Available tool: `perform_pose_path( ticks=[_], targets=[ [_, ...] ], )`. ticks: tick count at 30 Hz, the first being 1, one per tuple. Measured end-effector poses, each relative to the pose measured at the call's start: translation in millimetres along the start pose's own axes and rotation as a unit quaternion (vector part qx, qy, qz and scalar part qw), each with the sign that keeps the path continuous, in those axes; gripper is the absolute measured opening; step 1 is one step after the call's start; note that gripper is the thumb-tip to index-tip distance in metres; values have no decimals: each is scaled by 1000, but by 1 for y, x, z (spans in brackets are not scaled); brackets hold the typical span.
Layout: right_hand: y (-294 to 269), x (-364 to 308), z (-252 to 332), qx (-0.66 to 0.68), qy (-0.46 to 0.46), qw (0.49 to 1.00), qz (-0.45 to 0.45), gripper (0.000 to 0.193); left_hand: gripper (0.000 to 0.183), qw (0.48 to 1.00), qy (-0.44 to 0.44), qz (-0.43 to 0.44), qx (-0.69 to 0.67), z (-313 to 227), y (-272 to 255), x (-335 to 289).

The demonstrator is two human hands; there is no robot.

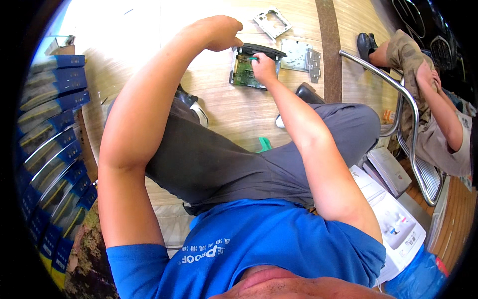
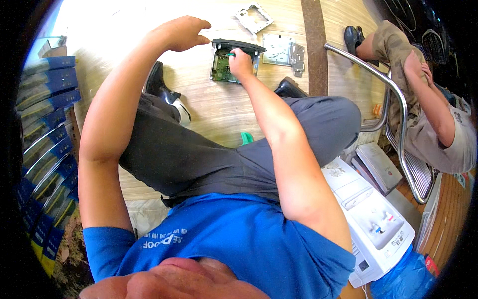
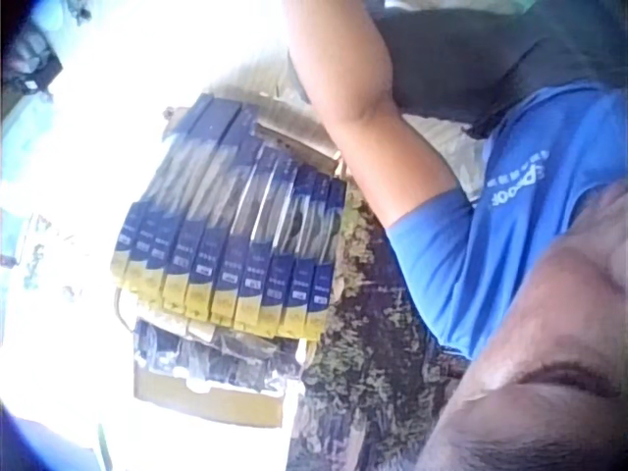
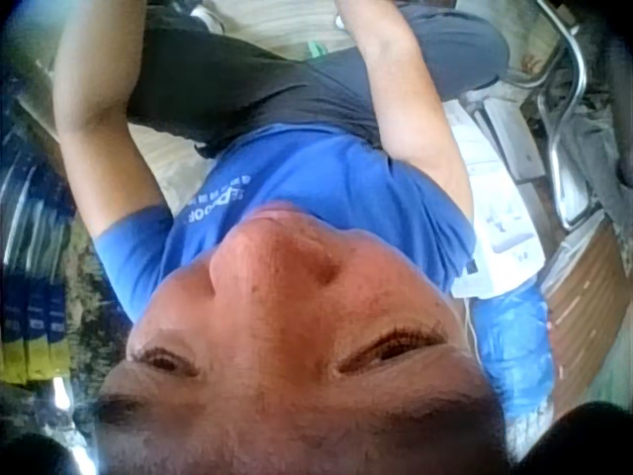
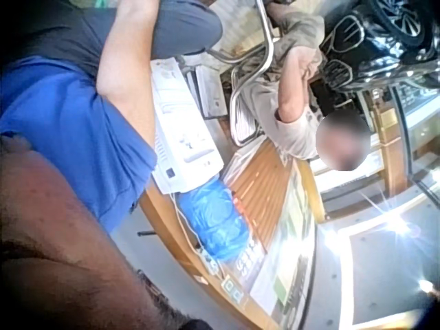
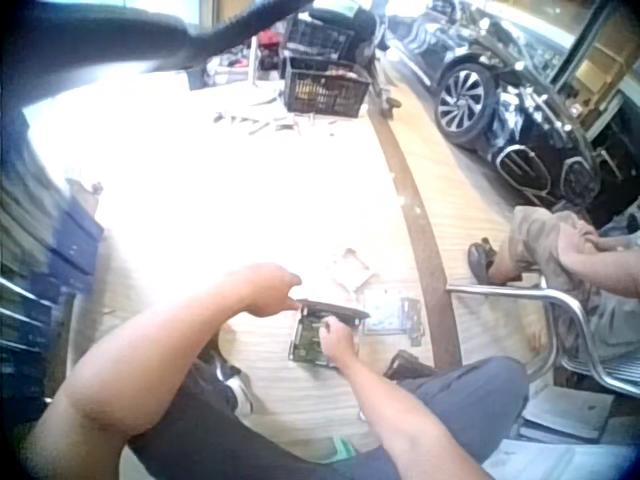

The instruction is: The person works on a circuit board by hand and using a screwdriver, removing and replacing small metal components and wires.

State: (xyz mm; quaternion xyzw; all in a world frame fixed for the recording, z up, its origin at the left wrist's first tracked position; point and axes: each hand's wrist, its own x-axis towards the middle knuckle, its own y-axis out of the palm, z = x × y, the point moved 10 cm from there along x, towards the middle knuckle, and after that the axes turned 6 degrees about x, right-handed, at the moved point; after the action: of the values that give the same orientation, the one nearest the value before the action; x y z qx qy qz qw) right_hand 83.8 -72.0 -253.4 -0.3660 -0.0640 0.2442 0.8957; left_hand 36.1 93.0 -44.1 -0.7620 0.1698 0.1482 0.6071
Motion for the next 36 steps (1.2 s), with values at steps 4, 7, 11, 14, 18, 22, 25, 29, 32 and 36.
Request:
perform_pose_path(
  ticks=[4,7,11,14,18,22,25,29,32,36],
  targets=[
    [-2,4,4,-17,4,1000,-2,20,49,1000,-2,9,-12,2,6,-3],
    [2,6,6,-33,6,999,14,19,49,1000,-12,2,-11,4,6,-3],
    [11,7,3,-32,25,999,31,19,50,1000,10,9,-22,2,8,1],
    [14,11,2,-33,18,999,23,22,51,999,10,18,-29,3,10,3],
    [16,13,0,-47,33,998,33,23,51,999,13,20,-41,0,6,3],
    [11,16,3,-35,27,998,42,23,51,1000,11,14,-26,-1,5,3],
    [12,16,-6,-38,49,997,44,24,51,999,14,9,-35,2,11,9],
    [22,14,-4,-20,21,999,29,22,49,998,47,-19,-34,-1,15,16],
    [24,13,0,-57,-2,998,27,21,52,998,50,-18,-37,-2,13,15],
    [14,15,-1,3,18,999,49,17,55,999,5,30,-44,1,9,18]
  ],
)
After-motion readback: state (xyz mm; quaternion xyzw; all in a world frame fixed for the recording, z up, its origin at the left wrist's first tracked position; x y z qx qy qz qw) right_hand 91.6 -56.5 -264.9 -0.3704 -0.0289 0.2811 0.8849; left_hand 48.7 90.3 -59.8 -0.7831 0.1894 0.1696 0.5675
